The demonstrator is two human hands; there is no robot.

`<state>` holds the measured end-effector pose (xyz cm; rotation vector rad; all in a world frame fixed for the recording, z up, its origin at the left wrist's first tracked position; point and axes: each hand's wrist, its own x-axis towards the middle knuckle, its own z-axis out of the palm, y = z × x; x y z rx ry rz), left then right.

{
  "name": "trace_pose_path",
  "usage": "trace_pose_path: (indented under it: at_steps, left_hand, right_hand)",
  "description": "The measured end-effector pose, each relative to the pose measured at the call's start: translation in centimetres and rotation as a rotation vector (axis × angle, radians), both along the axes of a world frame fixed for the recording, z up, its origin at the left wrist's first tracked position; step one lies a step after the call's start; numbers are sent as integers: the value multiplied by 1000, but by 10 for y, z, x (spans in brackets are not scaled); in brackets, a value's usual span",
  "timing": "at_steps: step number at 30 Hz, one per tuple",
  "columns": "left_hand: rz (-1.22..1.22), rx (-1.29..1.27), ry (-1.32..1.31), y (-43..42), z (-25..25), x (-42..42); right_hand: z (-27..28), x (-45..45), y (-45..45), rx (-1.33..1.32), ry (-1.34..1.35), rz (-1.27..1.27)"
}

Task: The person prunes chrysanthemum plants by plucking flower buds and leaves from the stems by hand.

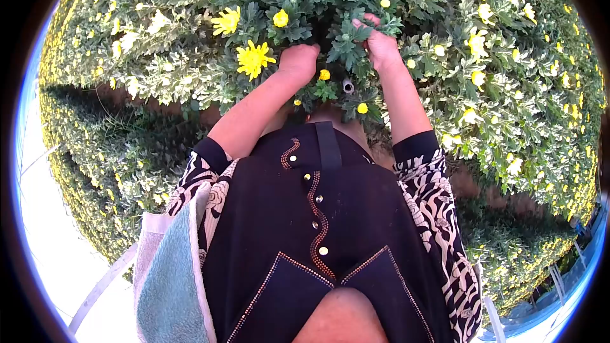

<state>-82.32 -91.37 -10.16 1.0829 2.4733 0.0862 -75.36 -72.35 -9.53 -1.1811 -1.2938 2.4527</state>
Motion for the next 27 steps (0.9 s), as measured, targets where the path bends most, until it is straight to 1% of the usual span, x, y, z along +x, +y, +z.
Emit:
trace_pose_path:
  at_steps: [1,3,4,5,7,8,9,11,12,13,14,15,16,17,18,19,20,21,22,23,24,25,26,27]
  left_hand:
    - [0,-5,-5,-5,-4,0]
    - [126,298,-58,-17,-11,2]
    - [166,371,-86,-21,0,3]
    - [162,366,-95,-25,11,2]
    - [426,589,-560,-36,38,0]
    - [500,661,-643,-44,52,4]
    - [501,658,-648,-56,61,8]
    - [572,778,-767,-84,75,14]
    - [576,774,-773,-99,82,19]
    - [569,693,-778,-114,89,25]
    - [560,612,-782,-127,94,27]
    - [559,611,-786,-140,92,28]
    - [456,376,-752,-152,85,31]
    - [351,144,-711,-162,81,35]
    - [271,72,-569,-161,84,40]
    - [273,71,-568,-163,75,43]
    - [232,219,-511,-166,56,46]
    - [189,367,-453,-164,43,49]
    - [240,390,-568,-146,53,46]
    - [239,389,-570,-131,59,46]
    - [249,473,-576,-116,64,45]
    - [257,557,-580,-104,63,44]
    - [255,557,-577,-94,59,44]
    - [191,602,-518,-85,53,43]
  right_hand:
    - [6,3,2,142,-21,17]
    - [5,8,7,495,128,142]
    - [8,10,5,638,52,147]
    - [12,21,5,634,43,144]
    - [53,55,-6,583,94,166]
    - [63,73,-10,517,108,166]
    - [75,92,-13,451,121,164]
    - [104,135,-25,396,172,304]
    - [112,155,-33,369,118,345]
    - [115,174,-41,340,64,385]
    - [108,192,-47,341,-25,414]
    - [96,209,-53,342,-113,441]
    - [85,220,-59,398,-229,488]
    - [81,230,-62,660,-383,713]
    - [73,235,-71,936,-485,912]
    - [62,238,-80,1214,-582,1107]
    - [44,236,-87,1213,-582,1106]
    - [21,229,-91,1027,-307,977]
    - [7,220,-95,832,-46,838]
    - [11,201,-108,695,-55,697]
    - [14,177,-124,562,-60,555]
    - [9,159,-136,564,-57,553]
    - [2,144,-147,533,-80,422]
    - [-3,133,-152,499,-101,290]
